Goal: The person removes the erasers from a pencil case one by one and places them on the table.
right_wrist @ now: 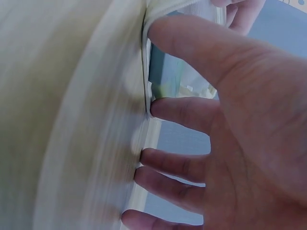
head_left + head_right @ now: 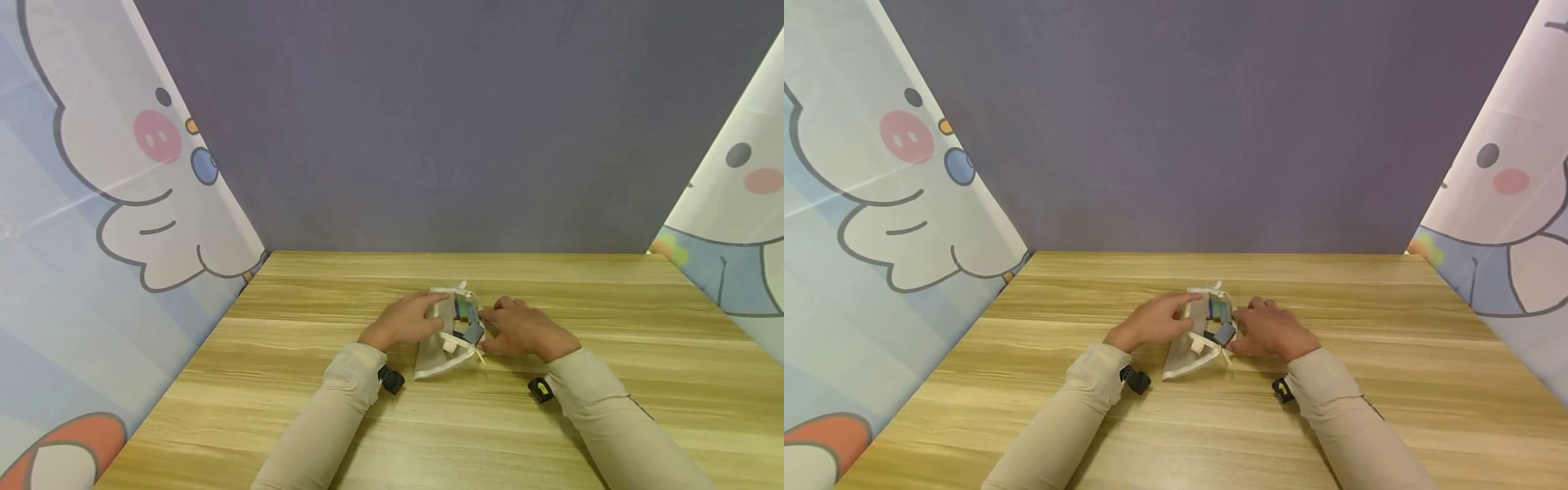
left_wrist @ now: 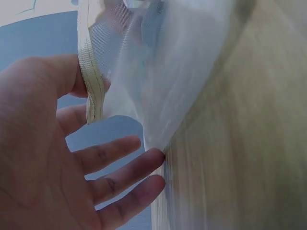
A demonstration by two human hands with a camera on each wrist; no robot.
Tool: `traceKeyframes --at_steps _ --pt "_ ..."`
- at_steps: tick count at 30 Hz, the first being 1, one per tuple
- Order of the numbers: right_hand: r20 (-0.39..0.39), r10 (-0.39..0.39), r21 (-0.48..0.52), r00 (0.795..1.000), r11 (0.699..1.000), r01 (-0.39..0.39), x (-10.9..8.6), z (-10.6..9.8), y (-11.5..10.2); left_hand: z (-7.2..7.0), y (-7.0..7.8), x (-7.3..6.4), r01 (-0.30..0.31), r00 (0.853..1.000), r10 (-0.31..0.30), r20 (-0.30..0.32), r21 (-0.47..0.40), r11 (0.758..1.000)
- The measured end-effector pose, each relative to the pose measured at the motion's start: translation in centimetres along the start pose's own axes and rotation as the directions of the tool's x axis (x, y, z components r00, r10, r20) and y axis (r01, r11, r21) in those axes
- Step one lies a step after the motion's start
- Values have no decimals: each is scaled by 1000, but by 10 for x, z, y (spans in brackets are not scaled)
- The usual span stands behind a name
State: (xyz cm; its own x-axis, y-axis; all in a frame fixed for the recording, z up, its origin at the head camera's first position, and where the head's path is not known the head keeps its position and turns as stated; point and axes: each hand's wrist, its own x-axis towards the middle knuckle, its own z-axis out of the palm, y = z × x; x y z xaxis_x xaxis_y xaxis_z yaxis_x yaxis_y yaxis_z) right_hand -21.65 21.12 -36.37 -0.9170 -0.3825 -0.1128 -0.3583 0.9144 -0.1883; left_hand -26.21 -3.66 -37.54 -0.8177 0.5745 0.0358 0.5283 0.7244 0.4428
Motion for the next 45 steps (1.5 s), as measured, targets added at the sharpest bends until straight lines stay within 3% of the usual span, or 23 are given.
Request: traceKeyframes --at_steps 6,14,26,35,45 --pt "-4 4 -1 1000 1000 -4 -1 -3 -1 -3 -6 -1 -29 1000 29 3 62 998" --pt "-21 1 4 1000 1000 -1 0 -4 -1 -3 -14 -1 -47 998 45 33 59 997" --pt "-29 -17 42 999 999 18 4 -1 8 -1 -9 -2 -35 998 29 64 103 994" --pt "-32 -24 88 999 996 26 5 0 14 3 -5 -4 -3 998 1 61 36 999" --pt "-98 -82 155 992 983 96 5 4 20 0 -3 -6 39 995 -42 93 40 998"
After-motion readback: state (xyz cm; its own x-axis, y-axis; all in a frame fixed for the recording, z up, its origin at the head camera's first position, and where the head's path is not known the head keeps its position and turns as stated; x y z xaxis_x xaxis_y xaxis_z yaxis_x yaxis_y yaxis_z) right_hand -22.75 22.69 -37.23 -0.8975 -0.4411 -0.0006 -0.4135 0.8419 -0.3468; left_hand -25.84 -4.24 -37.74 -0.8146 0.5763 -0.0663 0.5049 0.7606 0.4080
